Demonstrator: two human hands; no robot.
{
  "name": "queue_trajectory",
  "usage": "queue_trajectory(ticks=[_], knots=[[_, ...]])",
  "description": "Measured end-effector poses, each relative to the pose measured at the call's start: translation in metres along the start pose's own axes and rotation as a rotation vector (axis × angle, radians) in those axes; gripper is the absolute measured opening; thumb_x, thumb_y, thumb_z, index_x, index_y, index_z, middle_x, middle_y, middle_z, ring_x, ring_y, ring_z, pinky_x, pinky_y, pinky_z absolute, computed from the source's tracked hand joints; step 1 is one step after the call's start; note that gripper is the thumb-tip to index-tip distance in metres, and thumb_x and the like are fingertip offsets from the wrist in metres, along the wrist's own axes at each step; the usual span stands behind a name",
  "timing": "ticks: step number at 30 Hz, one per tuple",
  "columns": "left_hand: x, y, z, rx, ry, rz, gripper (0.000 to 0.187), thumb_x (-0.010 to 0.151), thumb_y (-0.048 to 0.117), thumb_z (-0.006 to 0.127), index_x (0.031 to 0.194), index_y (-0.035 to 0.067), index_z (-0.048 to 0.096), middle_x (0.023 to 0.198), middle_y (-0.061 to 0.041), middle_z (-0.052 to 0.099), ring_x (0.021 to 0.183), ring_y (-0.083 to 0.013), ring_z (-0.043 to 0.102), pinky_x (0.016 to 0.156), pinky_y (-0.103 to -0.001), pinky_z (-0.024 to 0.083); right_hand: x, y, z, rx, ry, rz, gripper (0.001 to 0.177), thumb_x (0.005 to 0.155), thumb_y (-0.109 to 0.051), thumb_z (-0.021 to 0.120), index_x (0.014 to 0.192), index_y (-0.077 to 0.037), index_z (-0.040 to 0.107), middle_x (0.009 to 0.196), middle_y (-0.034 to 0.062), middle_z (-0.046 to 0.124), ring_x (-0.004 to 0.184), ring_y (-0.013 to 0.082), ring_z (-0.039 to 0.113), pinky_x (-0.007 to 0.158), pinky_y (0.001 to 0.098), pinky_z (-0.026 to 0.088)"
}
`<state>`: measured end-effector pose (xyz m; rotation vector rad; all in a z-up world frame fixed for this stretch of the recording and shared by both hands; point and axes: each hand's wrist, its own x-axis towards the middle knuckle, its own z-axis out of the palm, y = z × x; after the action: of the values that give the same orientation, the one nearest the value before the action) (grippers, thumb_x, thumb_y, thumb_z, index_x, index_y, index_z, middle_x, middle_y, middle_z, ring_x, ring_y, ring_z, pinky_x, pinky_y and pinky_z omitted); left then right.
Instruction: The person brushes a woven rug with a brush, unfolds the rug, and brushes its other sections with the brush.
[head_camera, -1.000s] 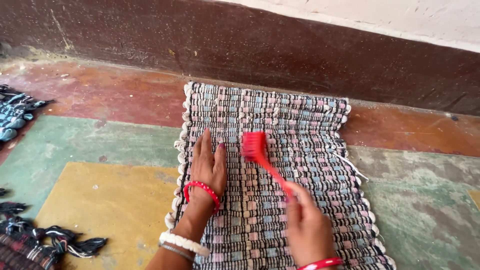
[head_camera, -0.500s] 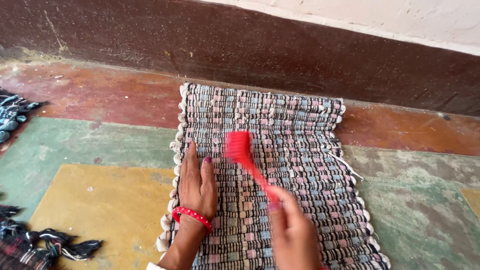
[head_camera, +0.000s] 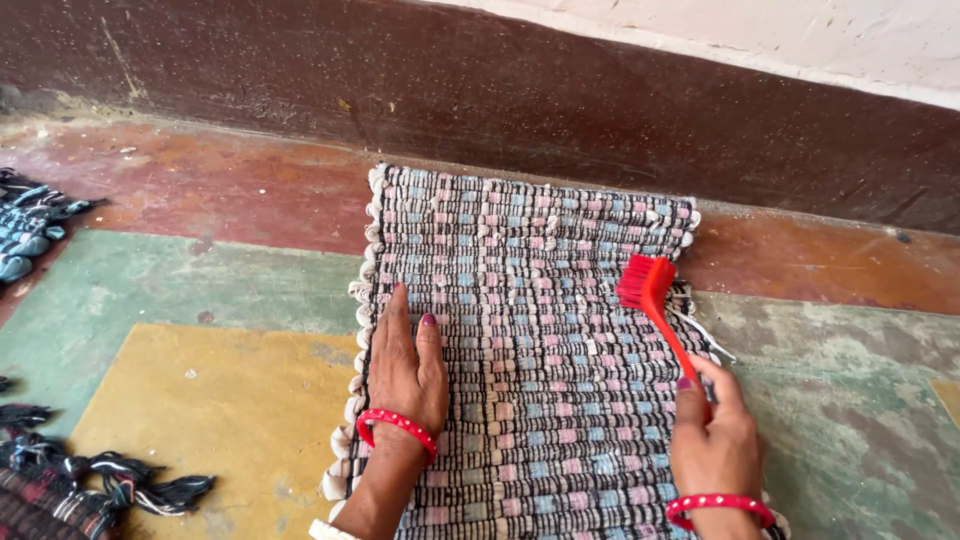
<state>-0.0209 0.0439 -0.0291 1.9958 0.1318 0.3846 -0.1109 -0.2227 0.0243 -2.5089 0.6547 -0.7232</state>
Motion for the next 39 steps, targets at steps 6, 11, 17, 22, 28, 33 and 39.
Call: queue_trajectory(ticks=[6, 11, 17, 22, 28, 33, 39], knots=[[0.005, 0.009, 0.007, 0.259, -0.087, 0.023, 0.061, 0.103, 0.04, 0.039, 0.154, 0.007, 0.038, 0.158, -0.019, 0.04, 0.149, -0.0363, 0.031, 0.122, -0.047, 0.024, -0.047, -0.072, 0.017, 0.269, -0.381, 0.23, 0.038, 0.098, -0.037, 0.056, 0.135, -0.034, 0.064, 0.055, 0.0071, 0.065, 0.045, 0.0193, 0.064, 0.045, 0.0373, 0.05], [0.006, 0.023, 0.016, 0.765, -0.361, 0.001, 0.069, 0.097, 0.047, 0.034, 0.157, 0.014, 0.022, 0.167, -0.014, 0.013, 0.152, -0.0304, 0.008, 0.121, -0.049, 0.009, -0.031, -0.077, 0.03, -0.026, -0.479, 0.058, 0.036, 0.102, -0.036, 0.045, 0.136, -0.037, 0.059, 0.056, 0.0046, 0.066, 0.045, 0.0189, 0.062, 0.043, 0.037, 0.047], [0.026, 0.005, 0.062, 0.763, 0.062, 0.605, 0.076, 0.088, 0.019, 0.014, 0.163, 0.02, 0.015, 0.172, -0.004, 0.007, 0.157, -0.0213, 0.003, 0.125, -0.046, 0.003, 0.027, 0.005, 0.013, -0.056, -0.075, -0.013, 0.031, 0.104, -0.034, 0.053, 0.131, -0.027, 0.065, 0.084, 0.0161, 0.072, 0.075, 0.0357, 0.069, 0.064, 0.0479, 0.053], [0.028, 0.036, 0.05, 0.689, -0.631, 0.081, 0.072, 0.094, 0.041, 0.039, 0.16, 0.02, 0.018, 0.169, 0.002, 0.008, 0.156, -0.0176, 0.004, 0.125, -0.043, 0.0, 0.022, 0.003, 0.0, -0.033, 0.015, 0.136, 0.031, 0.103, -0.031, 0.057, 0.131, -0.024, 0.066, 0.082, 0.0171, 0.071, 0.072, 0.032, 0.069, 0.067, 0.0462, 0.052], [0.025, 0.06, 0.036, 0.723, -0.592, 0.137, 0.076, 0.093, 0.053, 0.038, 0.158, 0.018, 0.022, 0.167, -0.002, 0.012, 0.154, -0.0213, 0.005, 0.123, -0.046, 0.001, -0.01, -0.053, 0.018, 0.11, -0.258, 0.061, 0.033, 0.097, -0.032, 0.057, 0.129, -0.029, 0.065, 0.068, 0.0138, 0.069, 0.056, 0.028, 0.068, 0.056, 0.0435, 0.05], [0.023, 0.058, 0.036, 0.742, -0.602, 0.132, 0.075, 0.093, 0.055, 0.036, 0.158, 0.02, 0.022, 0.167, -0.002, 0.011, 0.154, -0.0209, 0.005, 0.123, -0.046, 0.0, 0.0, -0.029, 0.014, -0.025, -0.211, 0.057, 0.03, 0.101, -0.029, 0.055, 0.129, -0.028, 0.065, 0.073, 0.0136, 0.071, 0.062, 0.0299, 0.068, 0.057, 0.0445, 0.05], [0.026, 0.056, 0.038, 0.831, -0.662, 0.191, 0.078, 0.095, 0.056, 0.032, 0.16, 0.015, 0.014, 0.168, -0.005, 0.006, 0.154, -0.0261, 0.001, 0.122, -0.047, 0.001, 0.025, 0.006, -0.006, 0.017, 0.056, -0.004, 0.03, 0.104, -0.023, 0.057, 0.132, -0.017, 0.066, 0.077, 0.0142, 0.069, 0.064, 0.0259, 0.067, 0.059, 0.0421, 0.049]])
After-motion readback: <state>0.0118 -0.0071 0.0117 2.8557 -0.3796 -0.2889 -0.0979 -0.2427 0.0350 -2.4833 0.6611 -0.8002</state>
